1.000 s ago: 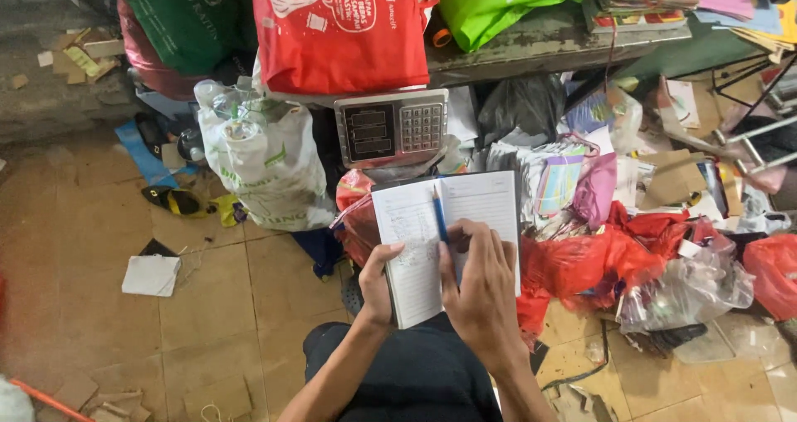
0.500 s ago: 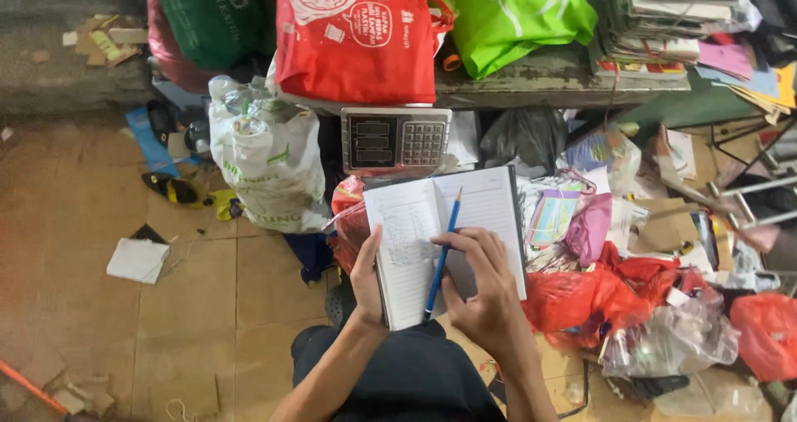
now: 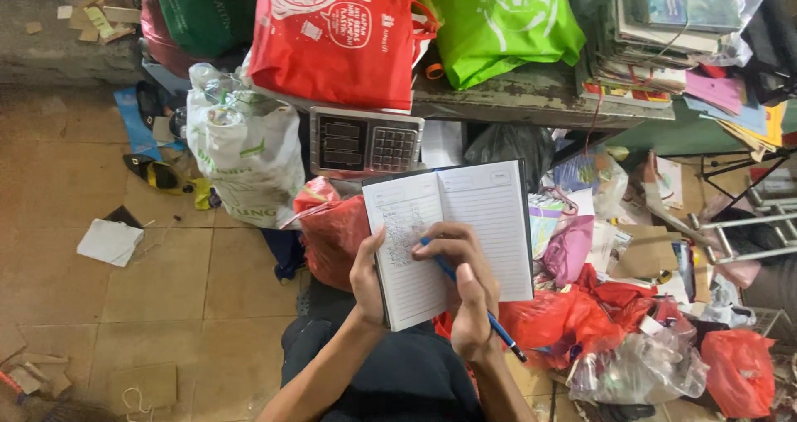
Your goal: The person writes in a notebook, then places a red bag on a digital scale to weigh it. They record the weight in the notebook, remove the bag, and repeat the process with a red plastic bag. The person continues to write in the notebook between weighing items.
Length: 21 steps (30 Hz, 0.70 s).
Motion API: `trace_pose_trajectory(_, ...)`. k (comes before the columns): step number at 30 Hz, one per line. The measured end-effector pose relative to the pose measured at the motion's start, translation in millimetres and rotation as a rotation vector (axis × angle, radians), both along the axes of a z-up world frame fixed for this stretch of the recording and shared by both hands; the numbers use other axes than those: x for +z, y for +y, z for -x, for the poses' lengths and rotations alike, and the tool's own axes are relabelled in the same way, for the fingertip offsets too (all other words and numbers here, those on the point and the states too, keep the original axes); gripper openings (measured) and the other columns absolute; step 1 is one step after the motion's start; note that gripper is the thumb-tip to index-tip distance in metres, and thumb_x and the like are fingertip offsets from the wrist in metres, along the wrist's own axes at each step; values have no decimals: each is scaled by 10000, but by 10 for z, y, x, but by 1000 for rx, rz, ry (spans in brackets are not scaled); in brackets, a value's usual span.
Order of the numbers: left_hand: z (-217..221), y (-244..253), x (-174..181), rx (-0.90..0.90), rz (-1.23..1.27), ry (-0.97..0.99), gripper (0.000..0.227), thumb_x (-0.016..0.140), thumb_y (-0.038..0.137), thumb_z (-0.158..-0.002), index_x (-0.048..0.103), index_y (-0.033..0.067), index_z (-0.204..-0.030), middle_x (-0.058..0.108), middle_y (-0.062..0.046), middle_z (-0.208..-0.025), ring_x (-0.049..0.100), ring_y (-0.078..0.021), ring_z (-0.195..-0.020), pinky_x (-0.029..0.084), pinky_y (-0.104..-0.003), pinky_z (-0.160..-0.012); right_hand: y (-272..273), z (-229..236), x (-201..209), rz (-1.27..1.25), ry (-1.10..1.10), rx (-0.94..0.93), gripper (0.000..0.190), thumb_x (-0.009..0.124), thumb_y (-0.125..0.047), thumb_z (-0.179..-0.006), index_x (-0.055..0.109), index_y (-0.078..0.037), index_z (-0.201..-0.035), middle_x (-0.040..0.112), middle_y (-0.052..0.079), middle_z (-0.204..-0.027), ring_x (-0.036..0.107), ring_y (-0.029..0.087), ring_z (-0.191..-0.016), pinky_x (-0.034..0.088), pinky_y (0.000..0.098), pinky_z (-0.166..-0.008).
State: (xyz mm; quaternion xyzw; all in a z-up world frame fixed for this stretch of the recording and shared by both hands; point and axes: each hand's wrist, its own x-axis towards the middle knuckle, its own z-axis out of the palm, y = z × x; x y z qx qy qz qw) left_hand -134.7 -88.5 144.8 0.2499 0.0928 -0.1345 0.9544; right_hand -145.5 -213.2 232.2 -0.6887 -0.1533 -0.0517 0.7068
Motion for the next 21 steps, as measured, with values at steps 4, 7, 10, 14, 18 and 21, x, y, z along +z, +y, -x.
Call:
trace_pose_trajectory(4, -13, -156, -146, 0, 61, -52, 634, 506, 494, -946, 556, -41, -1282, 627, -189, -1106, 654, -268, -971, 576, -350, -792, -185, -109, -37, 37, -22, 33, 326, 513, -263, -982, 668, 21, -1032, 591, 199, -1260, 617, 239, -1169, 508, 349, -1023)
trace_pose_trajectory(7, 10, -227, -163, -41, -48, -138, 584, 570, 450, -961, 568, -63, -1241, 602, -181, -1058, 630, -274, -960, 546, -344, -759, -294, -126, -181, 131, -22, 10, 123, 642, -95, -884, 657, 8, -949, 626, 194, -1235, 624, 198, -979, 516, 314, -826)
trace_pose_trajectory(10, -37, -272, -33, -64, -106, -114, 620, 560, 480, -975, 589, -85, -1225, 611, -185, -1005, 639, -284, -906, 543, -338, -721, -328, -104, -185, 128, -53, -14, 86, 680, 16, -840, 614, -27, -875, 660, 167, -1148, 666, 158, -825, 559, 279, -713)
trace_pose_trajectory(14, -203, -282, 168, -1, 103, 87, 610, 520, 455, -960, 561, -63, -1281, 655, -203, -1067, 660, -280, -930, 550, -360, -840, -253, -109, -92, 270, -243, -157, 195, 720, 20, -813, 550, -67, -851, 646, 105, -907, 731, 159, -834, 607, 282, -741)
trace_pose_trajectory(18, -259, -185, 256, 29, 133, 162, 600, 508, 421, -959, 536, -56, -1321, 666, -213, -1136, 663, -293, -983, 537, -396, -920, -104, -91, -81, 440, -329, -267, 251, 781, 0, -762, 554, -103, -792, 613, 59, -734, 689, 135, -644, 580, 277, -598)
trace_pose_trajectory(21, -263, -69, 250, 33, 84, 169, 609, 523, 421, -951, 539, -55, -1331, 661, -216, -1144, 660, -298, -998, 539, -405, -919, 12, -97, -96, 458, -348, -284, 248, 796, -11, -748, 573, -118, -765, 621, 34, -723, 691, 135, -615, 565, 283, -537)
